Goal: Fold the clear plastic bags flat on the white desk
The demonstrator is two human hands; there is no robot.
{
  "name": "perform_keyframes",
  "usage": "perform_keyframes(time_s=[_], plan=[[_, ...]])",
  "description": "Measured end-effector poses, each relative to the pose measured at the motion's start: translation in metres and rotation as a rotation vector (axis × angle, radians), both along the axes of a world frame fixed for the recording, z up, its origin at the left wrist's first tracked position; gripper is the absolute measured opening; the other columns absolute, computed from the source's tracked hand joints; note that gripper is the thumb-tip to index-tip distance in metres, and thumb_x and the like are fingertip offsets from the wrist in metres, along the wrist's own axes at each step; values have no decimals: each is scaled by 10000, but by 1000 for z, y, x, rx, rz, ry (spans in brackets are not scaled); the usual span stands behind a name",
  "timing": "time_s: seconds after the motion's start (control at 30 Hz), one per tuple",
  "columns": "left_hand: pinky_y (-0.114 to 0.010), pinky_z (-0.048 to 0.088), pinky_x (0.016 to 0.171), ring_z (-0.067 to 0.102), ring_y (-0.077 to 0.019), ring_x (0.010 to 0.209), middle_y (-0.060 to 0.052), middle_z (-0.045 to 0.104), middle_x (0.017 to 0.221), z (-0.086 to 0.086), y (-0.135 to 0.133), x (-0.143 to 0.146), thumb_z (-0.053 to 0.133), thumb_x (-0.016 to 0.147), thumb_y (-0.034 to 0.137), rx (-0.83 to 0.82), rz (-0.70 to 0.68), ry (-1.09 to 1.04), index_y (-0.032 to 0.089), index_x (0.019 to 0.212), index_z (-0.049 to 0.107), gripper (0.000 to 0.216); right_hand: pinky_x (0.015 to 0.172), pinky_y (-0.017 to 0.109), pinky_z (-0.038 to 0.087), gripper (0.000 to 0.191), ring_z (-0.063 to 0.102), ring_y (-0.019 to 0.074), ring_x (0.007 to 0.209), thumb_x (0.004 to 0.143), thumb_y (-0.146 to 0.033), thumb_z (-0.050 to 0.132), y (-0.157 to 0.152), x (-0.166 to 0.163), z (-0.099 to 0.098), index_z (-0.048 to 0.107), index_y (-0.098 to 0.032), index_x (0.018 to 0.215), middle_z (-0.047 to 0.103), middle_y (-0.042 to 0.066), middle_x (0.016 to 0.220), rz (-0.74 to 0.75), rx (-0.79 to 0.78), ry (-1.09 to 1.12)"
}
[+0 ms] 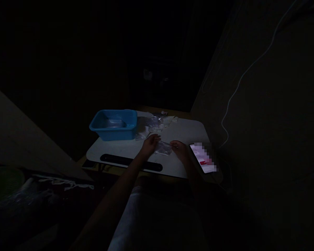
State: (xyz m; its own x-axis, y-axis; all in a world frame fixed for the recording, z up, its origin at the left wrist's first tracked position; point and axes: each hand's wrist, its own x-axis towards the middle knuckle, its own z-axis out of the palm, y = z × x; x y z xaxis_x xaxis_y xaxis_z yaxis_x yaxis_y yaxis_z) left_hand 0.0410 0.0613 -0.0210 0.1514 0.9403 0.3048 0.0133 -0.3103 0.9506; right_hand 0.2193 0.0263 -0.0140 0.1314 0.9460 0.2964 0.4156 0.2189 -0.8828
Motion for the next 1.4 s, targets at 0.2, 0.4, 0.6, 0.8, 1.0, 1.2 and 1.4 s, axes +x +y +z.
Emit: perform_keyframes(time_s=[0.2,0.4,0.6,0.8,1.0,1.2,1.4], plan=[[-361,434,887,555,-188,988,-82,621,1021,2,-5,-4,446,810,189,341,220,405,152,970,605,228,737,324,456,384,577,176,795,602,-195,405,-2,7,-6,604,-170,930,633,66,922,-123,57,49],[-360,400,938,539,-188,1050,-102,600,1126,11,-16,-4,399,822,137,545,68,865,133,1088,578,320,835,358,428,328,568,197,902,645,-251,416,4,9,-15,610,-181,900,641,68,955,-111,68,48],[-414,308,995,394,-220,1216,-146,434,1314,14,-29,-6,350,851,186,452,18,1120,98,1265,412,427,848,327,433,321,583,179,909,662,-256,420,4,9,-11,615,-176,904,653,58,961,-113,25,8],[-445,245,1018,289,-224,1280,-129,342,1380,15,-38,-14,294,876,234,389,54,1169,118,1311,345,452,838,318,440,305,585,166,891,690,-220,406,4,9,-11,616,-193,910,657,40,943,-128,31,-89],[-489,211,1019,278,-251,1282,-152,341,1374,15,-41,-12,293,877,274,358,84,1227,91,1283,390,456,932,365,361,413,499,218,1047,758,-176,343,-16,-7,5,561,-116,1103,593,123,1096,-215,145,-559],[-522,185,1014,213,-269,1306,-176,275,1398,15,-42,-10,288,866,286,334,77,1341,61,1316,335,506,1070,396,125,502,231,208,1298,864,-251,264,-35,-45,17,323,-55,1322,327,126,1393,80,168,-947],[-529,162,1017,163,-271,1321,-158,224,1422,17,-42,-10,293,850,264,274,37,1416,86,1346,290,527,1059,480,30,577,168,220,1324,898,-421,146,-30,-65,14,284,-84,1345,260,122,1421,164,62,-1045]])
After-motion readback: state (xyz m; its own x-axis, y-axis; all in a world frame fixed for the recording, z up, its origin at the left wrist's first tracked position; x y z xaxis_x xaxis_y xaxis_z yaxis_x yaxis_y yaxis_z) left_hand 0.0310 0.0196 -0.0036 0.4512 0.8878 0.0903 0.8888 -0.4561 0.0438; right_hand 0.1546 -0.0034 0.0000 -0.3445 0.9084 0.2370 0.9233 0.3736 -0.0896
